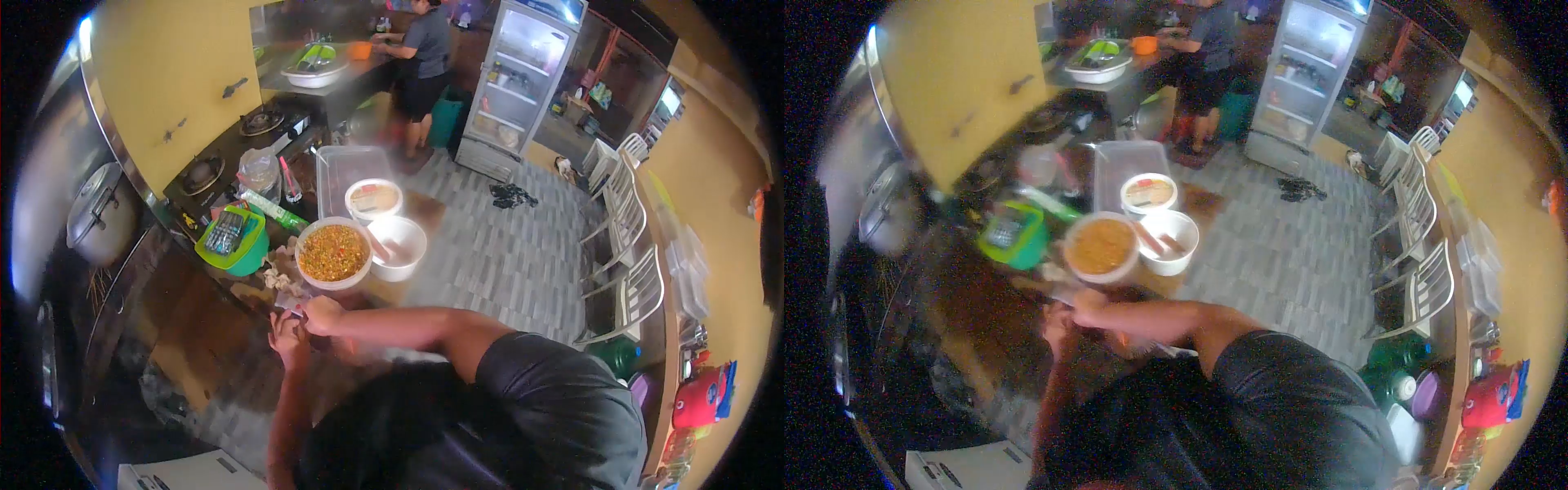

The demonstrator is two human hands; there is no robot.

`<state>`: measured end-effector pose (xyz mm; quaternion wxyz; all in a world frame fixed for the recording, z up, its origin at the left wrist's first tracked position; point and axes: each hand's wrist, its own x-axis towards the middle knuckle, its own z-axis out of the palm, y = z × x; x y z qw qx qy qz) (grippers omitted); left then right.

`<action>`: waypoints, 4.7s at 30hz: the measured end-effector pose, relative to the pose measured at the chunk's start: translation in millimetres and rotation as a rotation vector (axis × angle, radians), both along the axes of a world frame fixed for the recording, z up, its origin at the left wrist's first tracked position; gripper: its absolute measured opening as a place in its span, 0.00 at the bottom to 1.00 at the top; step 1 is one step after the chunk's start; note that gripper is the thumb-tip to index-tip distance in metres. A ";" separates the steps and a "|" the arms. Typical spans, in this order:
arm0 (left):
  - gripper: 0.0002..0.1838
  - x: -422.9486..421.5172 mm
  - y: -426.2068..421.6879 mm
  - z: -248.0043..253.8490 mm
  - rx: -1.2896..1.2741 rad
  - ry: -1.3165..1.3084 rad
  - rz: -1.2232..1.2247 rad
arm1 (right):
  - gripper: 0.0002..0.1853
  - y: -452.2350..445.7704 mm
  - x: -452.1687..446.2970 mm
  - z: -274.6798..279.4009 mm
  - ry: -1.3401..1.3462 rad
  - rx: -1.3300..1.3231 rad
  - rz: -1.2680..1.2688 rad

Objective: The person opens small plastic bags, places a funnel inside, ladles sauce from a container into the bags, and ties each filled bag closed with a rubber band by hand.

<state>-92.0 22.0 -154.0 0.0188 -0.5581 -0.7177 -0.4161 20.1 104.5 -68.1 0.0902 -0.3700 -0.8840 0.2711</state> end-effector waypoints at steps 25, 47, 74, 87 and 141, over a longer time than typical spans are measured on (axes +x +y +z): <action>0.13 -63.6 19.3 15.6 -0.377 -0.608 -0.556 | 0.11 27.8 -29.7 -4.2 -0.164 0.311 0.723; 0.30 -88.5 44.1 1.4 -0.433 -0.477 -0.566 | 0.10 6.0 -38.3 16.3 -0.114 0.450 0.500; 0.23 -58.4 18.3 -2.4 -0.437 -0.031 -0.210 | 0.02 7.1 -20.1 -17.6 0.220 0.160 0.350; 0.13 -55.7 27.5 -18.5 -0.144 0.166 -0.119 | 0.02 -8.6 -18.2 -28.8 0.461 0.098 0.185; 0.08 71.8 76.7 246.6 0.052 -0.273 -0.621 | 0.27 36.1 123.5 154.8 0.630 0.089 0.089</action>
